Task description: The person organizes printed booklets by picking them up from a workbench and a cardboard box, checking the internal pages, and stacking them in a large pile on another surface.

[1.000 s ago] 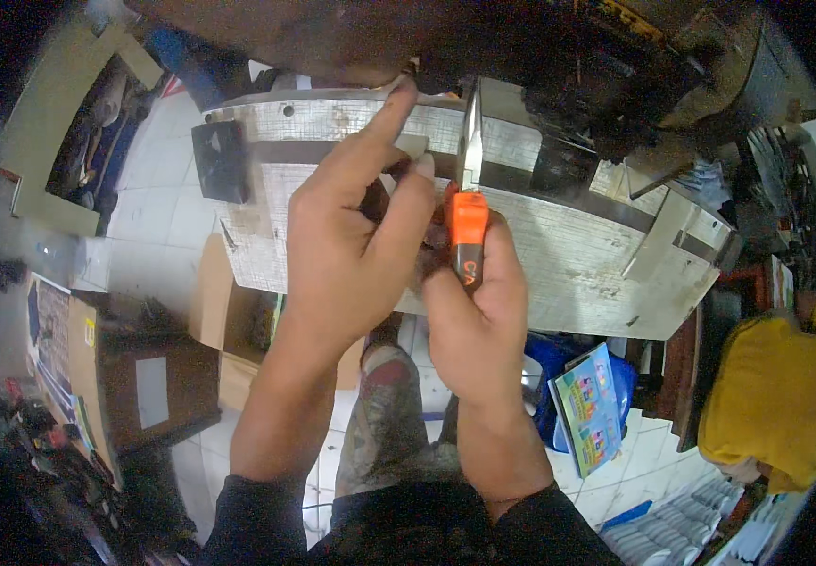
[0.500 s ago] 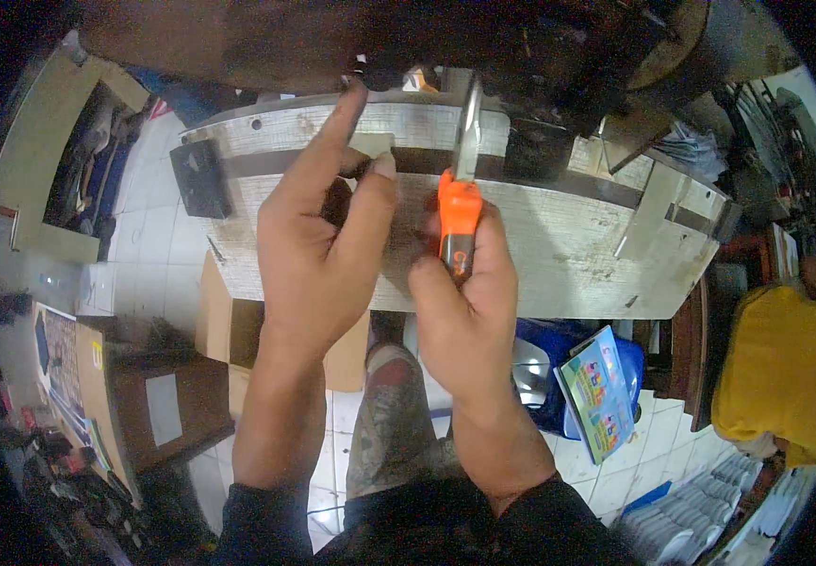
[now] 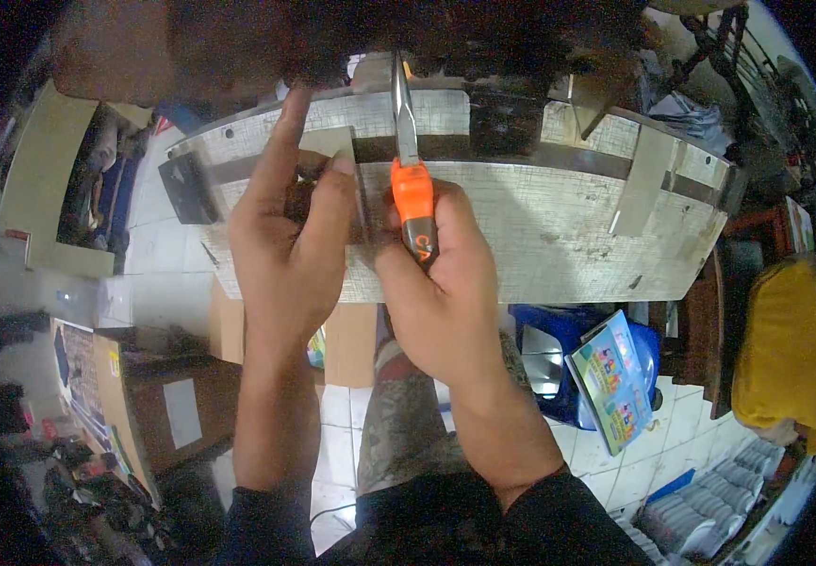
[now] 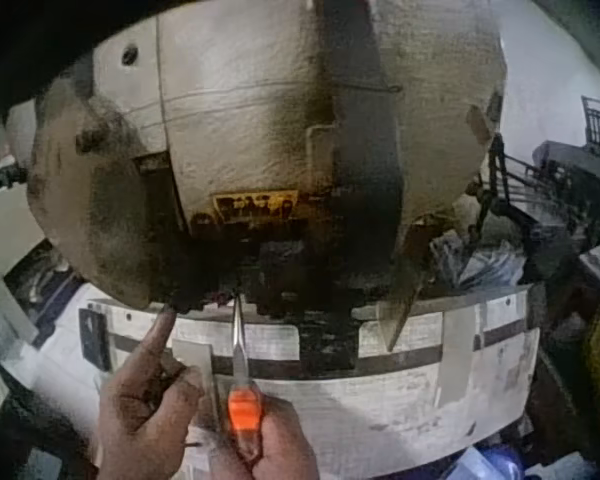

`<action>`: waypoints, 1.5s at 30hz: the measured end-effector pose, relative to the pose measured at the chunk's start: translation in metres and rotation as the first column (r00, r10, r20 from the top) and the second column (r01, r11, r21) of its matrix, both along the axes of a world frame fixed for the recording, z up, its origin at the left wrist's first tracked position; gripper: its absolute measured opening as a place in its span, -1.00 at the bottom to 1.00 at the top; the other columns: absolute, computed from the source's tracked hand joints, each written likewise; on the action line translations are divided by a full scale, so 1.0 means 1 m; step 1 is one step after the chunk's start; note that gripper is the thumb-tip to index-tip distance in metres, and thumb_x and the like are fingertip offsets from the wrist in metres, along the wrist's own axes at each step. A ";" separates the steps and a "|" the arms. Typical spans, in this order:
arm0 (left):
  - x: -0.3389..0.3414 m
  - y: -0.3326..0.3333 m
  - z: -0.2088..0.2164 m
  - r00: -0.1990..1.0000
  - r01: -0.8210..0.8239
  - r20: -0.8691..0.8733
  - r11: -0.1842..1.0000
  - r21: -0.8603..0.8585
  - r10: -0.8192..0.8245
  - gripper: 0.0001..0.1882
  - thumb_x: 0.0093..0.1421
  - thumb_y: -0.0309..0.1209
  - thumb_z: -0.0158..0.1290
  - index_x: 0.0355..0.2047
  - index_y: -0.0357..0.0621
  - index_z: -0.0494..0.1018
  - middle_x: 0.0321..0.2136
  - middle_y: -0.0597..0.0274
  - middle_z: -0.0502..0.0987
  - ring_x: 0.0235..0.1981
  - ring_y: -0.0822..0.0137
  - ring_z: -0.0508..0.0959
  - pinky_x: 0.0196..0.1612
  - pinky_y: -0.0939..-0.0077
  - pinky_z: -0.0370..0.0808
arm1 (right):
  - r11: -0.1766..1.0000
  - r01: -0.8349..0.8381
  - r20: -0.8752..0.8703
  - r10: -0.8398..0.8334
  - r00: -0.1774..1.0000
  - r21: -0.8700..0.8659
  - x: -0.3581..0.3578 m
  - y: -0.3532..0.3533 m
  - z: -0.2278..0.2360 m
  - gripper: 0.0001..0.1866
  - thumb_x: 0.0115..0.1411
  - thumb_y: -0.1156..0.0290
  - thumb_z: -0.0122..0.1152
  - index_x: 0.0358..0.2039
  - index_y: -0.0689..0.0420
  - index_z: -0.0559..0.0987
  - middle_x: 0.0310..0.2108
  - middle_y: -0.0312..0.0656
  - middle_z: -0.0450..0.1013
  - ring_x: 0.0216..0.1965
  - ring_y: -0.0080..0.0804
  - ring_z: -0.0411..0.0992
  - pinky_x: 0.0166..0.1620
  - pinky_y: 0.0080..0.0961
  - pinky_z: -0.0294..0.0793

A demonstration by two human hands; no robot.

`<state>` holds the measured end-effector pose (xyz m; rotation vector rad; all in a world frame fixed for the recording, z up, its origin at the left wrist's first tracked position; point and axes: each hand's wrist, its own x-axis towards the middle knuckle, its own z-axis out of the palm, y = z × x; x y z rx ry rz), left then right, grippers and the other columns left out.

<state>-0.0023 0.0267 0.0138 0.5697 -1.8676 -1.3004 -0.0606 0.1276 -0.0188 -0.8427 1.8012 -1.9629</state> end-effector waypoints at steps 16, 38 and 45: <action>-0.003 0.003 -0.002 0.990 -0.105 0.090 0.991 -0.086 0.113 -0.39 0.21 -0.62 0.02 0.28 -0.24 0.20 -0.48 0.44 0.38 -0.44 0.62 0.34 -0.32 0.76 0.30 | 0.986 0.059 -0.086 -0.073 0.994 -0.158 -0.004 -0.005 -0.010 -0.65 0.03 0.58 0.07 -0.13 0.32 0.32 -0.22 0.15 0.25 -0.16 0.20 0.30 -0.09 -0.07 0.31; -0.004 0.001 -0.002 0.997 -0.050 0.062 0.996 -0.068 0.054 -0.36 0.18 -0.64 0.00 0.30 -0.26 0.16 -0.50 0.44 0.36 -0.44 0.62 0.33 -0.34 0.77 0.29 | 0.977 0.040 -0.178 -0.078 0.981 -0.209 -0.008 -0.007 -0.013 -0.58 0.01 0.58 0.08 -0.07 0.32 0.28 -0.16 0.18 0.23 -0.11 0.21 0.27 -0.02 -0.08 0.30; -0.002 -0.001 -0.005 0.992 -0.097 0.073 0.987 -0.129 0.107 -0.36 0.19 -0.63 -0.01 0.30 -0.27 0.15 -0.53 0.42 0.35 -0.47 0.62 0.33 -0.34 0.75 0.30 | 0.992 0.026 -0.120 -0.041 0.992 -0.123 0.000 -0.010 -0.013 -0.59 0.01 0.59 0.06 -0.07 0.30 0.30 -0.21 0.15 0.26 -0.18 0.17 0.32 -0.11 -0.09 0.32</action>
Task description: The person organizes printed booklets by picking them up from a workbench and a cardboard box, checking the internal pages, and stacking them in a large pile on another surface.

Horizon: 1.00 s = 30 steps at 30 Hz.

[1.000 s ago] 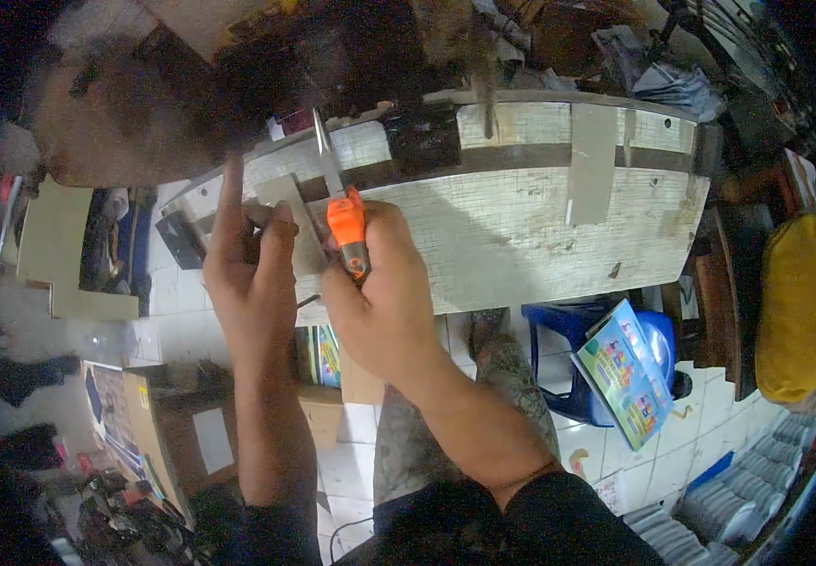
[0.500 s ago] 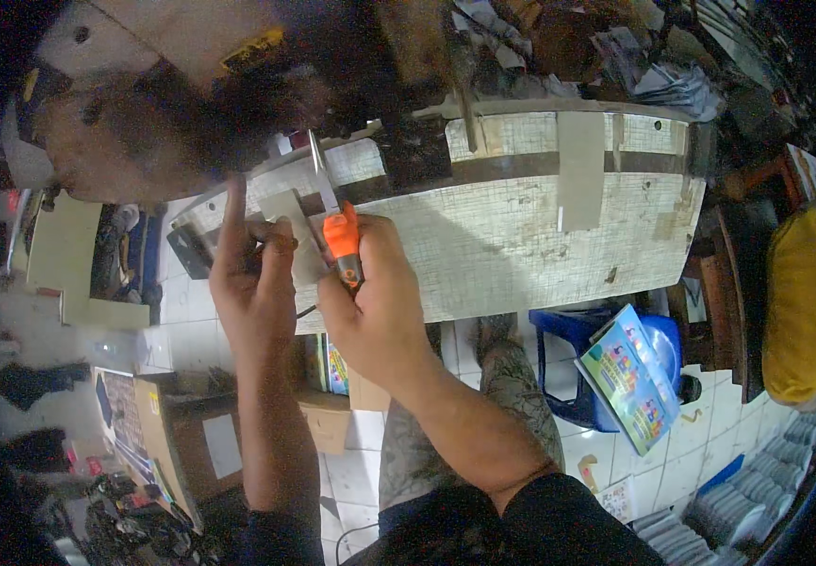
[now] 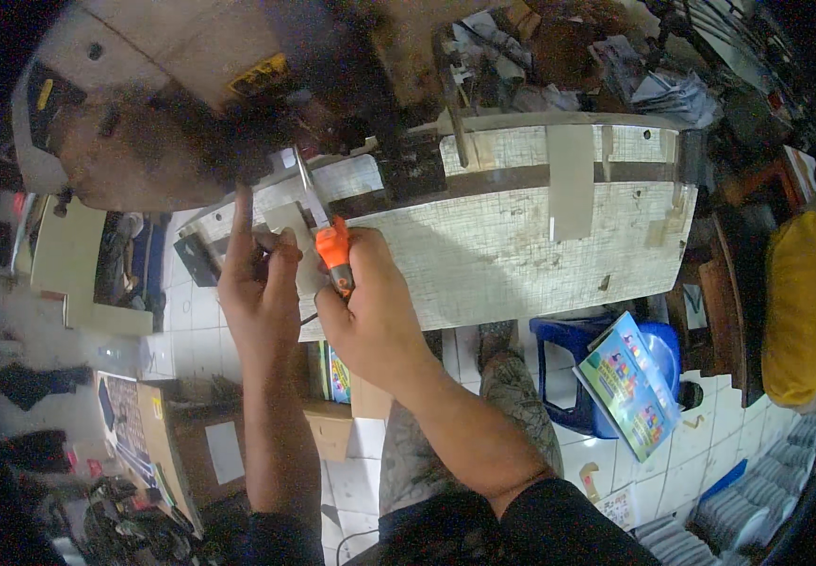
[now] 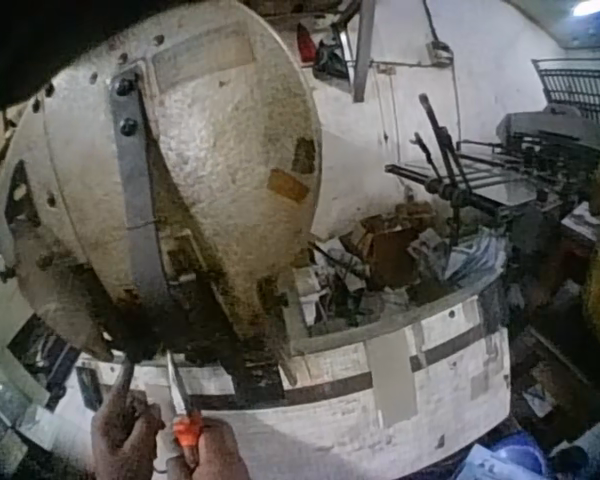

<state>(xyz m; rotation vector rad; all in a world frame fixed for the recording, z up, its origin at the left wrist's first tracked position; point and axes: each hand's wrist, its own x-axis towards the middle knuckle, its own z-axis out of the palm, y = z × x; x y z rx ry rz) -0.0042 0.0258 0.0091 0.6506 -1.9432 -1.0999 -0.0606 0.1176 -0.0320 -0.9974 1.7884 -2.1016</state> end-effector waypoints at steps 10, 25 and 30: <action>0.045 0.012 -0.011 0.977 -0.093 0.201 0.992 0.081 0.075 -0.56 0.33 -0.33 -0.06 0.19 -0.19 0.35 -0.21 0.27 0.55 -0.63 0.73 0.20 -0.63 0.78 0.15 | 0.975 -0.154 0.089 0.141 0.986 0.160 0.004 0.044 -0.010 -0.57 0.09 0.45 0.19 -0.04 0.30 0.34 -0.17 0.16 0.33 -0.14 0.15 0.38 -0.08 -0.09 0.39; 0.193 0.136 -0.149 0.477 -0.116 0.795 0.870 0.479 -0.374 -0.68 0.28 -0.26 -0.10 -0.41 -0.30 0.44 -0.62 0.16 0.47 -0.58 0.35 0.46 -0.49 0.42 0.37 | 0.562 0.245 -0.091 -0.288 0.953 0.790 0.054 0.353 -0.156 -0.55 0.06 0.31 0.25 -0.06 0.28 0.45 -0.13 0.15 0.44 -0.12 0.11 0.42 -0.01 -0.07 0.39; 0.208 0.142 -0.167 0.336 -0.069 0.818 0.853 0.517 -0.468 -0.67 0.23 -0.30 -0.07 -0.46 -0.39 0.44 -0.55 -0.06 0.56 -0.51 0.12 0.60 -0.42 0.28 0.45 | 0.146 0.637 -0.576 -0.309 0.757 0.757 0.019 0.440 -0.235 -0.38 0.03 0.18 0.32 0.05 0.23 0.41 0.15 0.03 0.28 0.16 0.04 0.23 0.15 0.01 0.23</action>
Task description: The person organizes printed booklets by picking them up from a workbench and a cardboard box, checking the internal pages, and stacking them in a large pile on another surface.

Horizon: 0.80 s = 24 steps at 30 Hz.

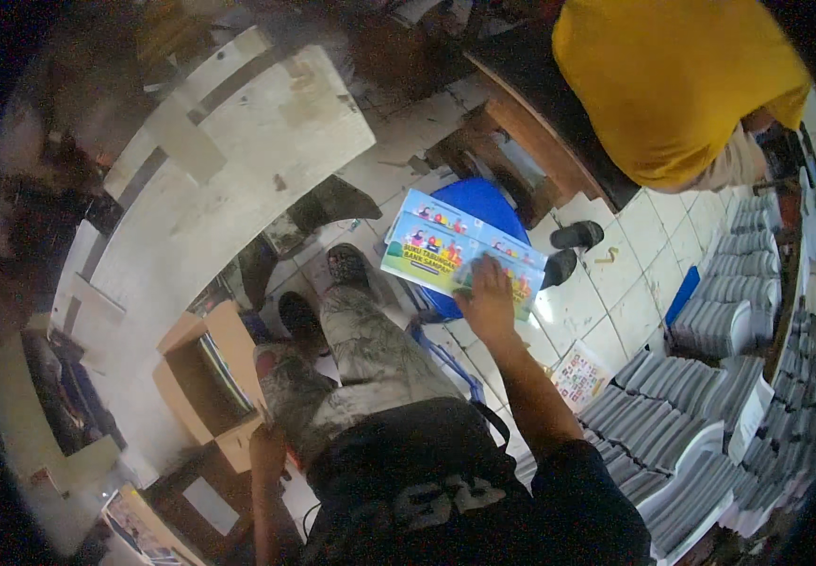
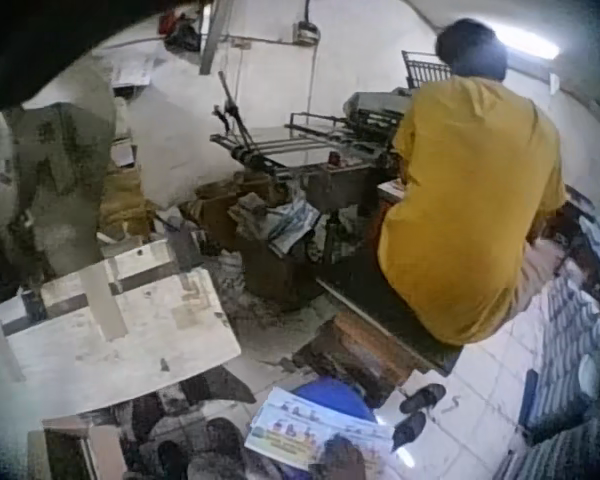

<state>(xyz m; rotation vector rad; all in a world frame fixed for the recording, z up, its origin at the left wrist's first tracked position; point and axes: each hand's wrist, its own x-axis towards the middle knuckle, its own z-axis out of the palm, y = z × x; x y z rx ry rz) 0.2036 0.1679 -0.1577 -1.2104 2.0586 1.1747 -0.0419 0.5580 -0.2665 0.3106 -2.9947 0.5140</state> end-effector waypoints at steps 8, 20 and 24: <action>-0.009 0.000 -0.009 0.946 0.304 -0.038 0.922 -0.238 -0.322 -0.68 0.19 -0.31 -0.06 -0.30 -0.42 0.45 -0.50 -0.19 0.56 -0.45 0.00 0.60 -0.36 0.19 0.45 | 0.998 -0.054 0.038 0.053 0.998 0.022 0.019 -0.022 0.000 -0.28 -0.05 0.03 0.34 0.08 0.17 0.44 0.17 -0.14 0.26 0.20 -0.14 0.19 0.16 0.01 0.17; -0.008 -0.014 -0.046 0.948 0.314 0.153 0.890 -0.330 -0.278 -0.54 0.17 -0.20 0.02 -0.11 -0.39 0.43 -0.27 -0.16 0.56 -0.20 0.02 0.55 -0.15 0.23 0.42 | 0.997 -0.068 0.030 0.067 0.997 0.040 0.012 -0.016 -0.002 -0.24 -0.14 0.07 0.38 0.07 0.16 0.43 0.11 -0.14 0.29 0.12 -0.19 0.23 0.03 -0.02 0.26; 0.031 -0.040 -0.073 0.960 -0.088 -0.276 0.991 -0.102 0.057 -0.55 0.16 -0.22 0.03 -0.10 -0.39 0.43 -0.26 -0.16 0.55 -0.18 0.03 0.55 -0.16 0.21 0.43 | 0.983 -0.181 0.296 0.169 0.940 0.014 -0.005 -0.022 0.022 -0.31 -0.07 0.11 0.31 0.07 0.17 0.43 0.05 -0.16 0.35 0.06 -0.12 0.32 0.01 -0.10 0.36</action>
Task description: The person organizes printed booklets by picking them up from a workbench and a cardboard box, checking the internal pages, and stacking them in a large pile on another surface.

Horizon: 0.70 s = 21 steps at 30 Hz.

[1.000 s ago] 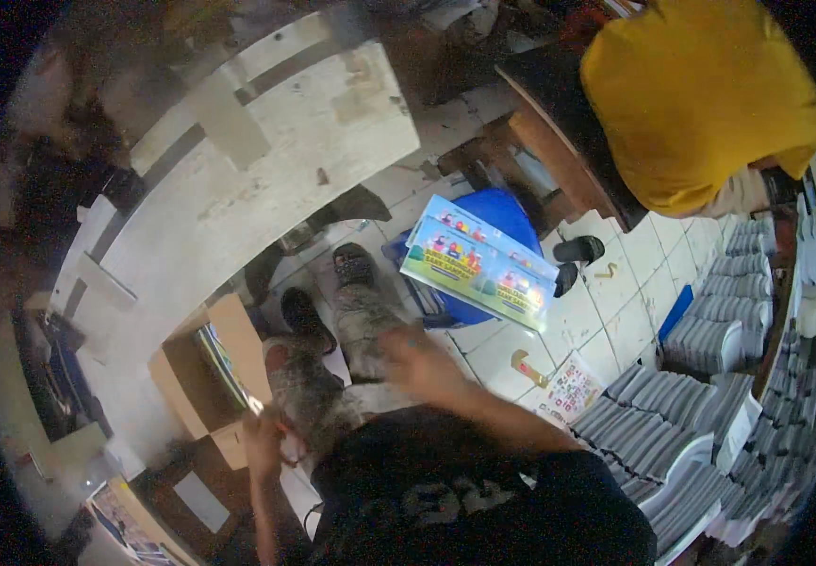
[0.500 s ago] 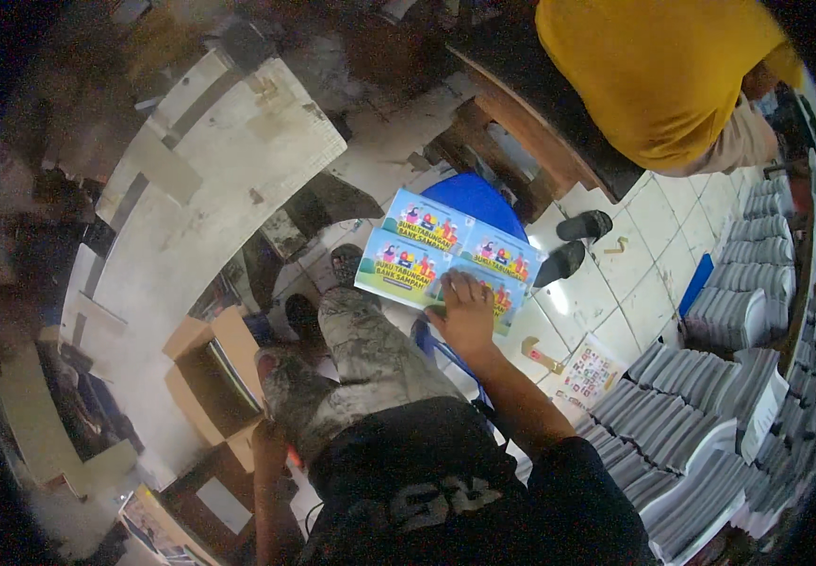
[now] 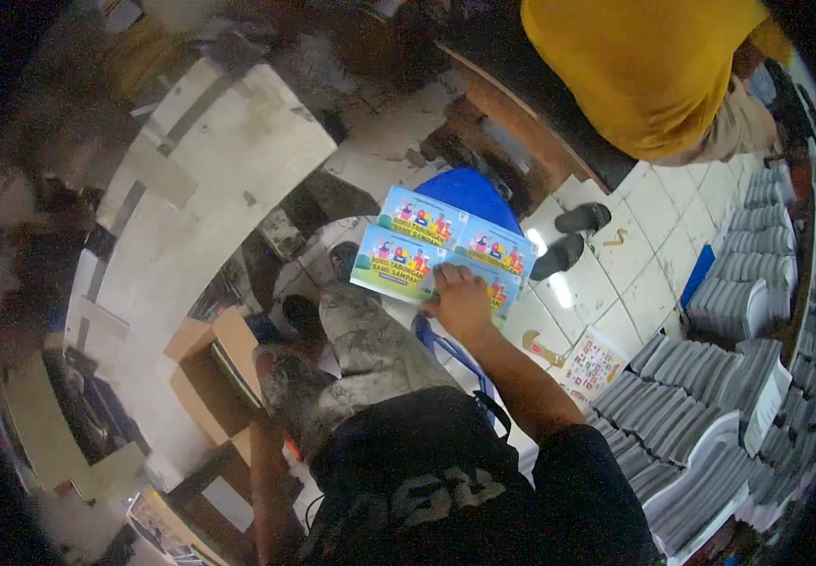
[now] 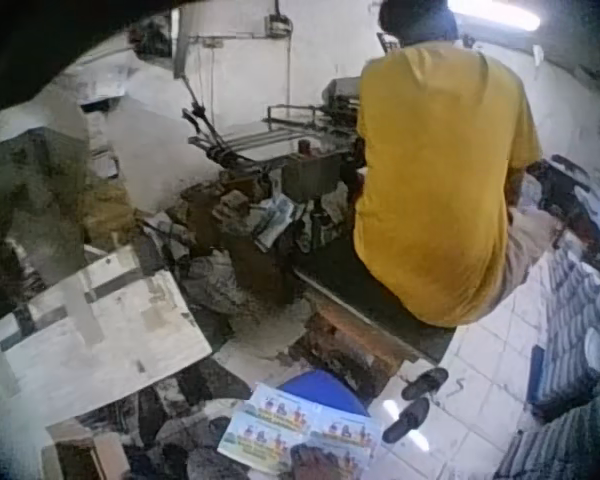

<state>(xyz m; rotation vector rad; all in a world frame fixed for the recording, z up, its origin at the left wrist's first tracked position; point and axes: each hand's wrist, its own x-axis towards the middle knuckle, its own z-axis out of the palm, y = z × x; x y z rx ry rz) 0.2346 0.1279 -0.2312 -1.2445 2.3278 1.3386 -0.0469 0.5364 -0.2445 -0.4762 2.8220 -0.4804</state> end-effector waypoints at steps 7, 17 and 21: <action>-0.056 0.042 0.104 0.998 0.058 0.007 0.957 0.284 -0.062 -0.72 0.22 -0.43 0.00 -0.08 -0.31 0.41 -0.34 0.13 0.56 -0.40 0.29 0.55 -0.35 0.31 0.49 | 0.986 -0.167 0.004 0.167 0.986 0.014 -0.082 0.067 0.032 -0.66 0.13 0.44 -0.02 -0.10 0.14 0.58 -0.29 0.11 0.54 -0.26 0.09 0.51 -0.11 -0.03 0.47; -0.160 0.000 0.203 0.771 -0.254 -0.388 0.802 0.541 0.505 -0.70 0.30 -0.22 0.02 -0.19 -0.23 0.48 -0.66 0.34 0.33 -0.65 0.43 0.38 -0.61 0.44 0.46 | 0.965 -0.236 -0.921 0.190 0.340 0.112 -0.184 -0.127 0.262 -0.40 0.08 0.64 -0.11 0.19 0.12 0.37 0.24 0.04 0.22 0.29 -0.04 0.15 0.34 -0.14 0.05; -0.227 -0.037 0.240 0.727 -0.160 -0.512 0.838 0.521 0.457 -0.68 0.26 -0.20 0.10 -0.15 -0.19 0.53 -0.67 0.39 0.34 -0.65 0.51 0.36 -0.55 0.62 0.32 | 0.831 -0.552 -0.826 0.353 0.440 0.061 -0.174 -0.184 0.206 -0.45 0.05 0.64 0.00 0.10 0.02 0.48 0.25 -0.12 0.25 0.31 -0.12 0.15 0.33 0.01 0.03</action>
